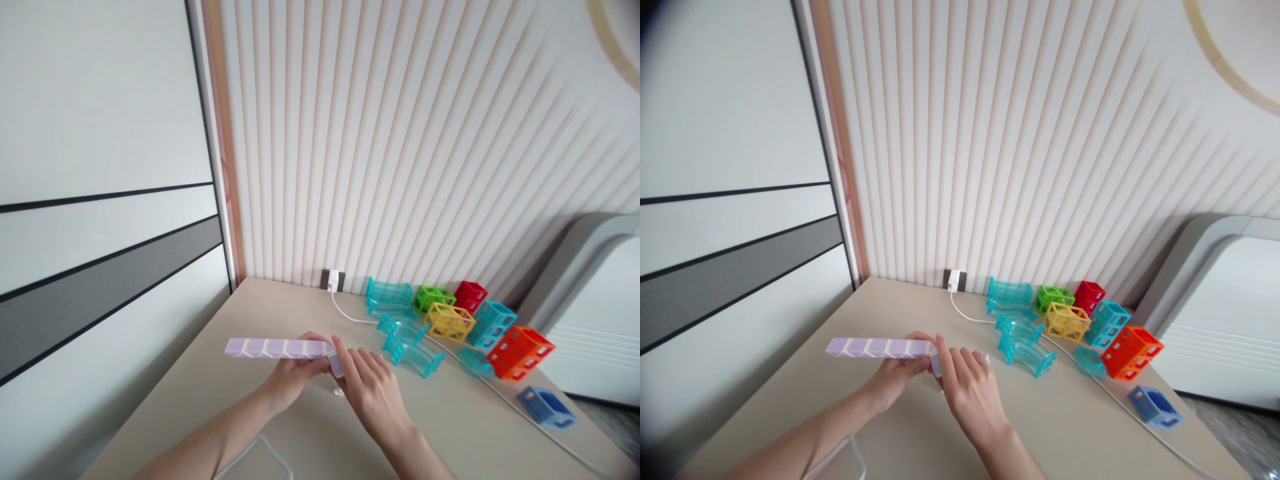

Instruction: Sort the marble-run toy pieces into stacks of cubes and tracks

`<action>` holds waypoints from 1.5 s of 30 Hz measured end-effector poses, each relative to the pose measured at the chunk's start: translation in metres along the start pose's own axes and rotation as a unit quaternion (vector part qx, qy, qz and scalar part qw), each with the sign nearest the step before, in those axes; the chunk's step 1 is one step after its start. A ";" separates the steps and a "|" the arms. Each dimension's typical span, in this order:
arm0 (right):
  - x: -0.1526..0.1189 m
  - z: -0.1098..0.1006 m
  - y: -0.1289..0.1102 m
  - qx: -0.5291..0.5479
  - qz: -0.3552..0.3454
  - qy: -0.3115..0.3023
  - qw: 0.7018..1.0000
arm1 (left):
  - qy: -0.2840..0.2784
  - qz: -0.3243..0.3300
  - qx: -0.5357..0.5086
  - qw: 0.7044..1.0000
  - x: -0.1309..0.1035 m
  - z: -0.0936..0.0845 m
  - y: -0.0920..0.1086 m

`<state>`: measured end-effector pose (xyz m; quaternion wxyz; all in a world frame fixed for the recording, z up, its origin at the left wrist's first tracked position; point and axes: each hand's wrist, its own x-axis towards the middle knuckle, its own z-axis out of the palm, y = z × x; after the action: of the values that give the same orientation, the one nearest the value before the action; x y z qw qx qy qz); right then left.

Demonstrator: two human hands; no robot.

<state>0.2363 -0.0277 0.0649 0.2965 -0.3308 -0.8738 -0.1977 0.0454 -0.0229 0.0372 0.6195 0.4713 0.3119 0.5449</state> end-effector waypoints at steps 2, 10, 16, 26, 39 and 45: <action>0.001 0.000 -0.003 0.017 0.016 -0.007 1.000 | 0.011 0.018 0.034 0.999 0.000 0.001 0.001; 0.006 -0.003 -0.004 0.182 0.138 -0.094 0.969 | 0.030 0.043 0.069 0.996 0.003 -0.008 -0.002; 0.011 -0.004 -0.003 0.135 0.104 -0.083 0.982 | 0.042 0.054 0.098 0.993 0.003 -0.014 -0.004; 0.011 -0.004 0.002 0.101 0.034 -0.052 0.993 | 0.004 0.078 0.102 0.992 0.004 -0.015 0.000; 0.002 -0.001 0.022 0.066 -0.032 -0.014 0.997 | 0.051 0.045 -0.088 0.994 0.006 -0.011 -0.005; 0.000 0.003 0.024 0.018 -0.044 0.036 0.998 | 0.011 -0.028 -0.128 0.991 0.006 -0.012 -0.009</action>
<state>0.2516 -0.0095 0.0662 0.3246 -0.2790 -0.8797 -0.2071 0.0396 -0.0134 0.0254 0.6863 0.3734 0.2597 0.5675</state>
